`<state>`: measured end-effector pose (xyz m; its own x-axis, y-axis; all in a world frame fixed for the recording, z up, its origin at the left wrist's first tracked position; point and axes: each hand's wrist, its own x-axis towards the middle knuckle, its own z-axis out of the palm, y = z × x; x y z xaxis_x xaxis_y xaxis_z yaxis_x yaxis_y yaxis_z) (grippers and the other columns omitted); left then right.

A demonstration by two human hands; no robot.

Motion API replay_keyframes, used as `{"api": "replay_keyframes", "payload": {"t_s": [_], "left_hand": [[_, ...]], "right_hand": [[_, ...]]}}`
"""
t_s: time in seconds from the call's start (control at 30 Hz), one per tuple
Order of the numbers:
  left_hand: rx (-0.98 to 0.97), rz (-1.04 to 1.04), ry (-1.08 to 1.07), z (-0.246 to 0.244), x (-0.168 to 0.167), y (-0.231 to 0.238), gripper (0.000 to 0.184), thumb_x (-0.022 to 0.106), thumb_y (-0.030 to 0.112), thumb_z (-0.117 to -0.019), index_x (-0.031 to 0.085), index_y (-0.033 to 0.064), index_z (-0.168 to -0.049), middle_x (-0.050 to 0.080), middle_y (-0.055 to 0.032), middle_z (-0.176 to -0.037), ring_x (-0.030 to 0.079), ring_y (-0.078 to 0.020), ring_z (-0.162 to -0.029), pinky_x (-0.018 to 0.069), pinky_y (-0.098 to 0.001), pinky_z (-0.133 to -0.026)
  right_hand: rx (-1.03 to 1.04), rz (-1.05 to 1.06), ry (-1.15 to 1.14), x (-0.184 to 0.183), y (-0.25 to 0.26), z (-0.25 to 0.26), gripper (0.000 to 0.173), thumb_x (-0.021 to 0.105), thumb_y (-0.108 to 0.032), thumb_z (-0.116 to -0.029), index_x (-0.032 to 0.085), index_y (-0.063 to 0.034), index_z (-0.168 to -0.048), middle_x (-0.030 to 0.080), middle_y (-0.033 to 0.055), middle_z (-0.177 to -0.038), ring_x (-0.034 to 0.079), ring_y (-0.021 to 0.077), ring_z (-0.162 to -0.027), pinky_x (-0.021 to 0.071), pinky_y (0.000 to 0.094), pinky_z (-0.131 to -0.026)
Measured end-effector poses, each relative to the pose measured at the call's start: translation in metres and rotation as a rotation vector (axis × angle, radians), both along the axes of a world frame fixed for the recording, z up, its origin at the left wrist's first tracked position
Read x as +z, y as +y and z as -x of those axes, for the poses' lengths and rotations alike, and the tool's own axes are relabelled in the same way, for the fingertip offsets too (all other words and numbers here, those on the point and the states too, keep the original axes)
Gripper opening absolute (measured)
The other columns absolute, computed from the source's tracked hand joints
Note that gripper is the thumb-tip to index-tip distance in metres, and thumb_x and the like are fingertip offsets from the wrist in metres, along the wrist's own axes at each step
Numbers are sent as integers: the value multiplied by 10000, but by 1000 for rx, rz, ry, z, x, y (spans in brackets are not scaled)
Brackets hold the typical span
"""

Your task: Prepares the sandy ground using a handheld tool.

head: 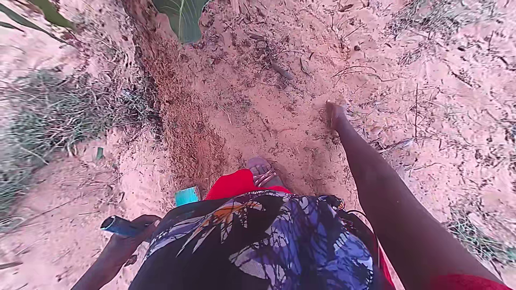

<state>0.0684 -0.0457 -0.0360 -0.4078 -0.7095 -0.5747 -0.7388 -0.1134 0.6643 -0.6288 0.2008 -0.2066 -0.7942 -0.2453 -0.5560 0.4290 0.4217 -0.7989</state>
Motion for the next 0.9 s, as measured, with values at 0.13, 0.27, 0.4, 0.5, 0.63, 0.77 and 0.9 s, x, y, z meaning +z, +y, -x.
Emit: {"api": "replay_keyframes", "payload": {"t_s": [0.13,0.27,0.4,0.5,0.63,0.77,0.9], "left_hand": [[-20,14,38,2,-9,2,296,814,259,-821,757,92,-1058,760,-51,-922,719,-162,-812,610,-341,-755],[8,4,75,6,-7,10,326,833,304,-835,756,65,-1042,767,-106,-932,745,-226,-814,636,-388,-768],[0,0,132,-7,-16,9,360,838,320,-844,749,48,-1063,772,-147,-975,758,-281,-888,630,-424,-844],[-3,9,144,-15,-25,4,393,861,353,-828,754,62,-1070,771,-151,-974,755,-286,-895,625,-440,-855],[5,0,121,-8,-13,12,369,848,348,-833,757,67,-1055,772,-131,-975,754,-265,-897,622,-415,-853],[3,-6,108,-7,-10,8,334,848,292,-832,757,52,-1046,777,-120,-967,757,-238,-883,627,-397,-837],[-30,-3,57,-18,-13,0,288,815,268,-847,757,74,-1051,765,-71,-925,726,-173,-826,616,-365,-775]], "right_hand": [[95,-161,117,2,-13,-35,504,479,-414,-1082,565,-108,-1473,588,229,-1430,530,400,-1351,402,633,-1092],[173,-189,222,12,-28,-91,540,523,-488,-1043,548,-201,-1500,622,225,-1390,569,452,-1289,442,689,-1010],[101,-62,-1,16,-28,-89,598,448,-581,-1034,616,-137,-1397,604,207,-1397,562,386,-1296,456,655,-1004],[-87,76,-145,16,-43,-94,627,481,-541,-1048,553,-69,-1454,519,235,-1488,494,384,-1377,420,636,-1077],[-305,136,-200,27,-76,-107,649,570,-483,-1020,490,-56,-1503,498,233,-1507,478,367,-1397,420,605,-1101],[-357,249,-323,80,-140,-132,774,667,-315,-952,290,-70,-1582,453,250,-1510,482,386,-1368,469,607,-1039],[-100,657,-318,187,-226,-151,789,690,-208,-971,240,-41,-1597,401,248,-1555,417,363,-1427,413,564,-1121]]}}
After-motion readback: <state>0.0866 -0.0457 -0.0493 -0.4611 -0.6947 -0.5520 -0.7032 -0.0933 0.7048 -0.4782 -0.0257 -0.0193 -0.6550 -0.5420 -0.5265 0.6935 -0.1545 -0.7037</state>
